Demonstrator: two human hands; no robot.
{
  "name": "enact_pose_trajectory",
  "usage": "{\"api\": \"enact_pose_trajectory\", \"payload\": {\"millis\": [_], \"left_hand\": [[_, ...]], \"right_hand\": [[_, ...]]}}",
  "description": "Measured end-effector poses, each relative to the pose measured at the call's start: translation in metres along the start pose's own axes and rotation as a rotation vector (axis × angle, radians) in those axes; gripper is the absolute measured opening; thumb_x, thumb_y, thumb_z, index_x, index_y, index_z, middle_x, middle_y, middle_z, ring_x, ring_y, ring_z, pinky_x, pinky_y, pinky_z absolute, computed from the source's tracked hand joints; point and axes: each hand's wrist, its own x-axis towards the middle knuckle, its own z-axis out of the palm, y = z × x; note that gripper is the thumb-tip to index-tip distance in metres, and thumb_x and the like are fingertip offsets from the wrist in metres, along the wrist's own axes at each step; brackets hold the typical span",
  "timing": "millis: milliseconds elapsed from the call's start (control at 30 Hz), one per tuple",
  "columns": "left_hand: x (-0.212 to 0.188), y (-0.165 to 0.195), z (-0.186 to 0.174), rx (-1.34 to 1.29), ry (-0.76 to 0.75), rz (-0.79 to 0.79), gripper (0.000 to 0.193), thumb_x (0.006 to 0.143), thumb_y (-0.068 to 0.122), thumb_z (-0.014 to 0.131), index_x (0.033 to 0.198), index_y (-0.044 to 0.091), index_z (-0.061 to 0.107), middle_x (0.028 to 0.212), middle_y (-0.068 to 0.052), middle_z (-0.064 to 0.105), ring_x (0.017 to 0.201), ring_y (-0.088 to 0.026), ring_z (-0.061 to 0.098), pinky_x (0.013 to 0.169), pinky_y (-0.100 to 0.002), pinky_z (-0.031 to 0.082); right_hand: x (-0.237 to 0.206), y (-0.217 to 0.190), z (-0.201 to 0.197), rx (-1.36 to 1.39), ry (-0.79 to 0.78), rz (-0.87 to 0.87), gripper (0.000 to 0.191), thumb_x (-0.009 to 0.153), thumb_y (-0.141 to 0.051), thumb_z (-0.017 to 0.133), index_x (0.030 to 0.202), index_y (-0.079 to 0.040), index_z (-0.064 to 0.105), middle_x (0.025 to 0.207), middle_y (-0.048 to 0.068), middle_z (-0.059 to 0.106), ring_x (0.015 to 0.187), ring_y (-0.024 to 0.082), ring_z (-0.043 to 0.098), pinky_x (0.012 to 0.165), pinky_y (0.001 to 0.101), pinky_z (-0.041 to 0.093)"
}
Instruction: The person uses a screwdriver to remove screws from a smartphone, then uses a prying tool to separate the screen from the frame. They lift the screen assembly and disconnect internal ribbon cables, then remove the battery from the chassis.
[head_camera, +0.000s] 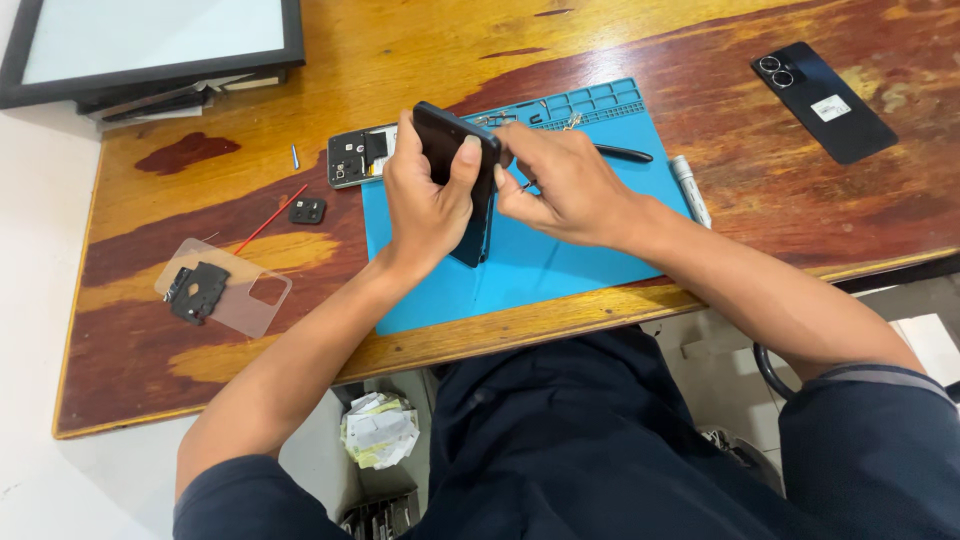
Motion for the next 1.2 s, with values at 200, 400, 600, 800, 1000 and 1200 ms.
{"api": "enact_pose_trajectory", "payload": {"millis": [200, 400, 600, 800, 1000, 1200], "left_hand": [[0.001, 0.003, -0.002, 0.012, 0.012, 0.015, 0.034, 0.107, 0.031, 0.068, 0.109, 0.002, 0.05, 0.087, -0.008, 0.071, 0.077, -0.012, 0.068, 0.067, -0.027, 0.054], [-0.002, 0.005, -0.004, 0.035, -0.018, 0.056, 0.037, 0.107, 0.035, 0.066, 0.111, 0.002, 0.049, 0.086, -0.008, 0.069, 0.077, -0.013, 0.066, 0.069, -0.029, 0.053], [-0.001, 0.005, -0.017, 0.037, -0.149, 0.111, 0.06, 0.09, 0.036, 0.076, 0.125, 0.002, 0.042, 0.094, -0.009, 0.061, 0.085, -0.015, 0.059, 0.077, -0.031, 0.052], [0.003, -0.003, -0.018, -0.062, -0.198, 0.085, 0.065, 0.096, 0.024, 0.076, 0.138, 0.001, 0.033, 0.122, -0.013, 0.057, 0.11, -0.018, 0.059, 0.1, -0.032, 0.051], [0.013, -0.001, -0.032, -0.302, -0.177, -0.301, 0.049, 0.097, 0.021, 0.065, 0.135, 0.003, 0.041, 0.105, -0.014, 0.055, 0.087, -0.018, 0.056, 0.076, -0.031, 0.049], [0.023, 0.008, -0.054, -0.6, -0.085, -0.602, 0.038, 0.097, 0.035, 0.05, 0.122, 0.007, 0.045, 0.104, -0.01, 0.064, 0.086, -0.018, 0.064, 0.074, -0.032, 0.055]], "right_hand": [[-0.002, -0.001, 0.006, -0.039, 0.039, -0.004, 0.015, 0.097, -0.003, 0.065, 0.099, 0.001, 0.05, 0.074, 0.016, 0.054, 0.06, 0.032, 0.053, 0.054, 0.041, 0.041], [-0.001, 0.006, 0.008, -0.024, 0.114, 0.063, 0.011, 0.102, -0.003, 0.061, 0.094, 0.001, 0.054, 0.066, 0.015, 0.051, 0.054, 0.028, 0.056, 0.052, 0.0383, 0.042], [0.001, 0.013, 0.01, 0.024, 0.14, 0.147, 0.014, 0.105, -0.006, 0.057, 0.094, 0.002, 0.061, 0.065, 0.01, 0.056, 0.054, 0.019, 0.058, 0.052, 0.0342, 0.043], [0.005, 0.025, 0.011, 0.143, 0.156, 0.266, 0.021, 0.11, -0.008, 0.05, 0.109, 0.003, 0.068, 0.075, 0.003, 0.068, 0.066, 0.01, 0.062, 0.059, 0.0287, 0.049], [0.009, 0.026, 0.015, 0.406, 0.168, 0.387, 0.026, 0.111, -0.011, 0.045, 0.105, 0.003, 0.065, 0.084, 0.004, 0.068, 0.076, 0.009, 0.066, 0.068, 0.0256, 0.052], [0.014, 0.02, 0.018, 0.28, 0.197, 0.525, 0.028, 0.108, -0.015, 0.045, 0.1, -0.001, 0.067, 0.072, 0.004, 0.068, 0.064, 0.009, 0.055, 0.058, 0.0277, 0.042]]}}
